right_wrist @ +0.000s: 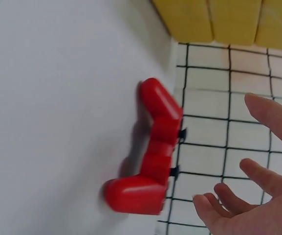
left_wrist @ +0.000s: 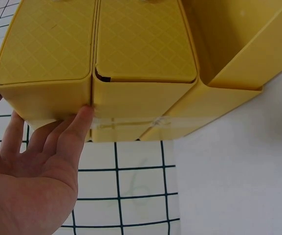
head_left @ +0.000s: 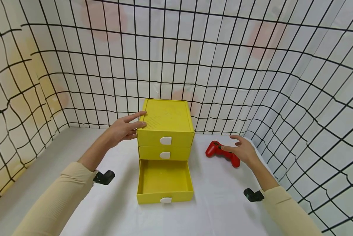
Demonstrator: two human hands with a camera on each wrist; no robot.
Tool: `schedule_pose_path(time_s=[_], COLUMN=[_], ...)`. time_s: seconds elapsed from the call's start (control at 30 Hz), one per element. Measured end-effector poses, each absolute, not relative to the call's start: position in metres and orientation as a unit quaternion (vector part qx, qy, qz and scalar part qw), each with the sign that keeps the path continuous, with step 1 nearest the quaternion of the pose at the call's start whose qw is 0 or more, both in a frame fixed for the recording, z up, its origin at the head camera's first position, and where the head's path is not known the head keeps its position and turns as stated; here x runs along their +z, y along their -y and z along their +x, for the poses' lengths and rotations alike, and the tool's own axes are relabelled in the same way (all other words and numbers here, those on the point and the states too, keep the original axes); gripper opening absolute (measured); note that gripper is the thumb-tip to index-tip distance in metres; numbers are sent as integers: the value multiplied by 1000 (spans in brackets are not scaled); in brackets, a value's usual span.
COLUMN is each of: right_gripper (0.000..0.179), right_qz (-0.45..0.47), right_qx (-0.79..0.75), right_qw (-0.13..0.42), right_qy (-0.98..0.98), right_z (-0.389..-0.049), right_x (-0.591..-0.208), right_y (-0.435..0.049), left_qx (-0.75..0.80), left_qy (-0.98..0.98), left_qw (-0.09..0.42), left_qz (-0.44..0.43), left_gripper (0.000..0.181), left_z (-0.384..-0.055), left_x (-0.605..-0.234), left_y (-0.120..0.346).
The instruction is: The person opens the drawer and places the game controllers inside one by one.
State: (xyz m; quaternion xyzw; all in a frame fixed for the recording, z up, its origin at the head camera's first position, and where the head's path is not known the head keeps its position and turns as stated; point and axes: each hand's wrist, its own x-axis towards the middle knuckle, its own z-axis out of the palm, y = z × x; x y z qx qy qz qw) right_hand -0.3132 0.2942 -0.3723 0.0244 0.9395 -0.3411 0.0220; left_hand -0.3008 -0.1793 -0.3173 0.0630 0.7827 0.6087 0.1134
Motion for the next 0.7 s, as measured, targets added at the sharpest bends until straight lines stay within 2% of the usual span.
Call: schedule_pose_path(time_s=[0.37, 0.53, 0.7], right_gripper=[99, 99, 93], right_qz=[44, 55, 77], right_qx=[-332, -330, -327], right_qw=[-1, -13, -2], right_qy=[-942, -942, -942], right_z=[-333, -335, -335], right_x=[-418, -428, -437], right_y=[-310, -311, -316], left_qx=[610, 613, 615], left_qy=[-781, -778, -778], left_qw=[115, 117, 115], left_qz=[65, 66, 66], left_gripper=[71, 70, 69], left_z=[-302, -302, -302], left_x=[-318, -318, -319], left_y=[180, 180, 180])
